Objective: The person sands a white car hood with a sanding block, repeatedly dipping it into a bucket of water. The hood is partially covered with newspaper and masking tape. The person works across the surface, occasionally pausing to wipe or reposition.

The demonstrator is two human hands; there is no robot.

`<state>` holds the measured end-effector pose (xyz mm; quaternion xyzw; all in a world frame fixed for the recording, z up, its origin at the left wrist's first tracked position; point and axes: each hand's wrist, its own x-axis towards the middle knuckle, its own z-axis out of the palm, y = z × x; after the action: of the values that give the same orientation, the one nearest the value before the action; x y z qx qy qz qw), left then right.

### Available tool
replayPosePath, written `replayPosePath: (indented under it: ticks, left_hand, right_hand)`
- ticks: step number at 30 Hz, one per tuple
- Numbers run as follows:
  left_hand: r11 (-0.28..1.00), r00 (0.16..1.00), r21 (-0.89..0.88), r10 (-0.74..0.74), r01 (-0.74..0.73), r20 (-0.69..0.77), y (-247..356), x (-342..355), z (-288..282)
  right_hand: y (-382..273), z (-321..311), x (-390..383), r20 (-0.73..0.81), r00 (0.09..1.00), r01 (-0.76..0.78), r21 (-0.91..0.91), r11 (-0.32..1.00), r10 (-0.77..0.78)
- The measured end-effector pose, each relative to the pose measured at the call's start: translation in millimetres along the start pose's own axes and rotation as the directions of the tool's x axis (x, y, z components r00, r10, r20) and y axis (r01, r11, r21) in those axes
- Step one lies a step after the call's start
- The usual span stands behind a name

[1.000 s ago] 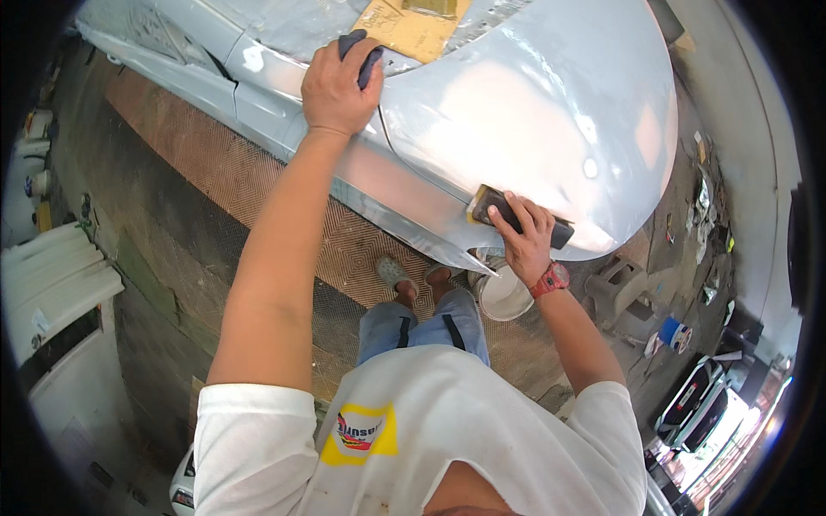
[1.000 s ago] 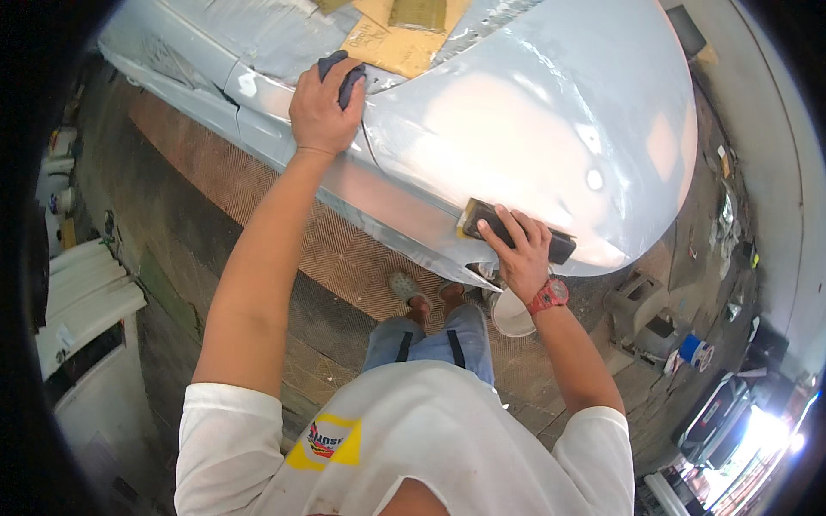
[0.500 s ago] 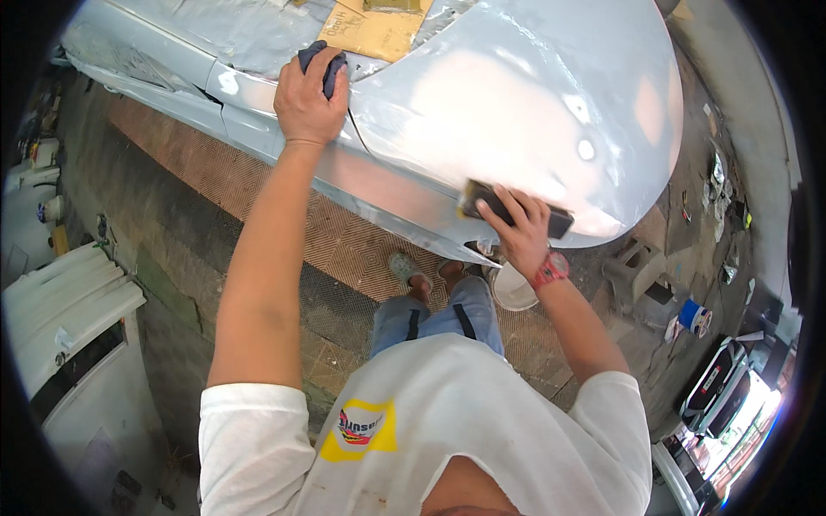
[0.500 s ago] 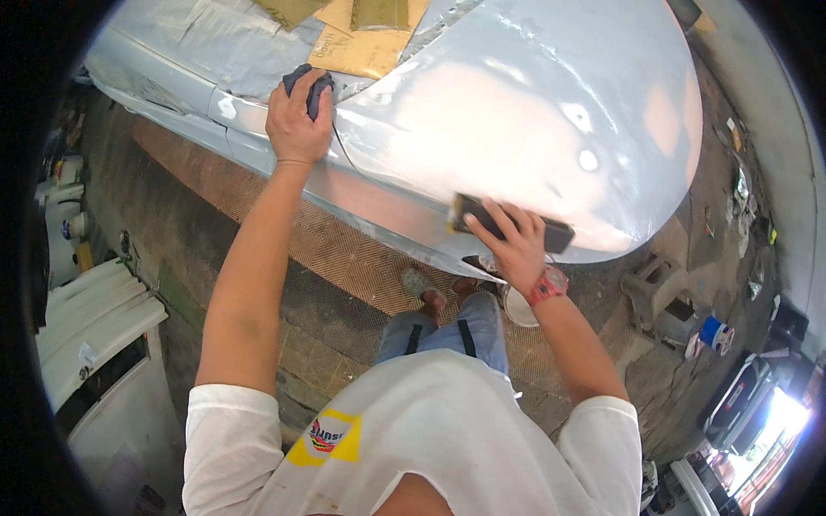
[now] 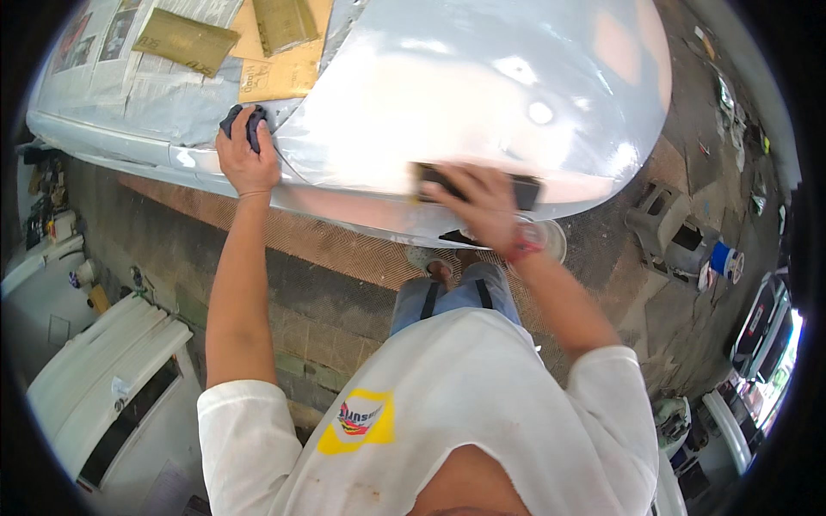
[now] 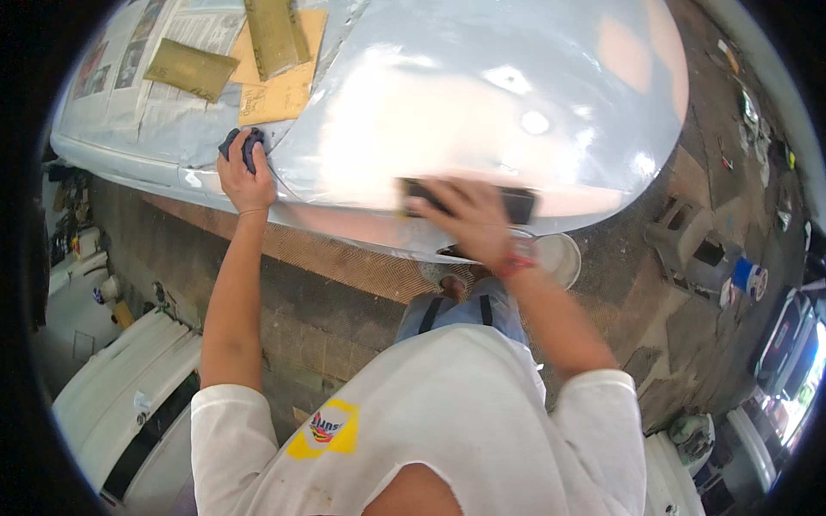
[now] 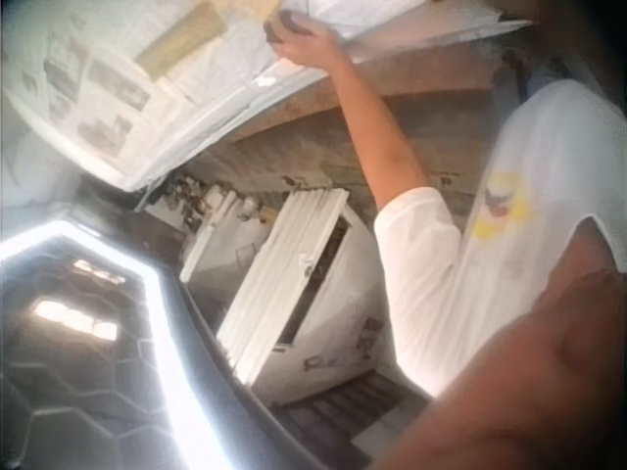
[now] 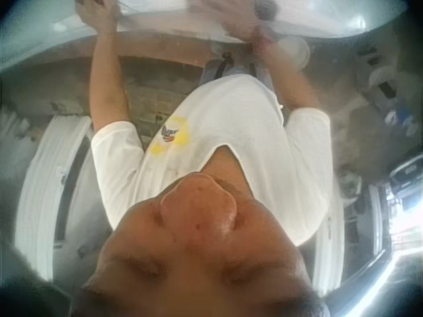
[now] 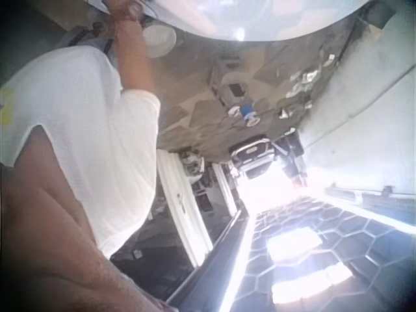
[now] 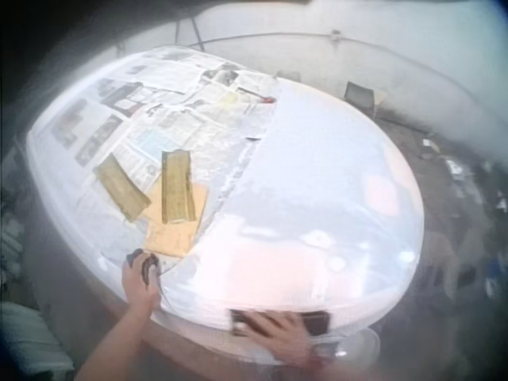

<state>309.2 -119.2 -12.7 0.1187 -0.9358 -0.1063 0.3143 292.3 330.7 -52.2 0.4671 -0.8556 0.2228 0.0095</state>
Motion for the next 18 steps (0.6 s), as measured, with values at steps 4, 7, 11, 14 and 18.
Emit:
replayPosePath:
  ticks: [4, 7, 11, 14, 18]
  left_hand:
    - [1.000, 1.000, -0.003, -0.005, 0.005, 0.005, -2.9, -1.8, 0.7]
    - [1.000, 1.000, 0.000, 0.000, 0.000, 0.004, -2.0, -1.4, -0.2]
    - [1.000, 1.000, 0.017, -0.001, 0.001, 0.000, 1.5, -1.0, 0.4]
    - [1.000, 0.999, -0.013, 0.014, -0.015, -0.030, 0.8, -1.6, 1.8]
    - [0.995, 0.998, -0.098, 0.030, -0.035, -0.047, -7.6, -7.9, 2.8]
  right_hand:
    - [28.7, -29.1, -39.4, 0.012, 0.999, -0.048, -0.070, 0.996, 0.048]
    - [-16.4, -20.8, 32.5, -0.069, 0.997, -0.042, -0.019, 0.999, 0.041]
    - [-83.0, 17.7, 134.8, -0.119, 0.989, 0.088, 0.035, 0.996, -0.083]
    - [-101.5, 36.3, 163.9, -0.080, 0.995, 0.063, -0.022, 0.998, -0.064]
    - [-104.1, 37.2, 163.2, -0.110, 0.990, 0.077, -0.136, 0.988, -0.092]
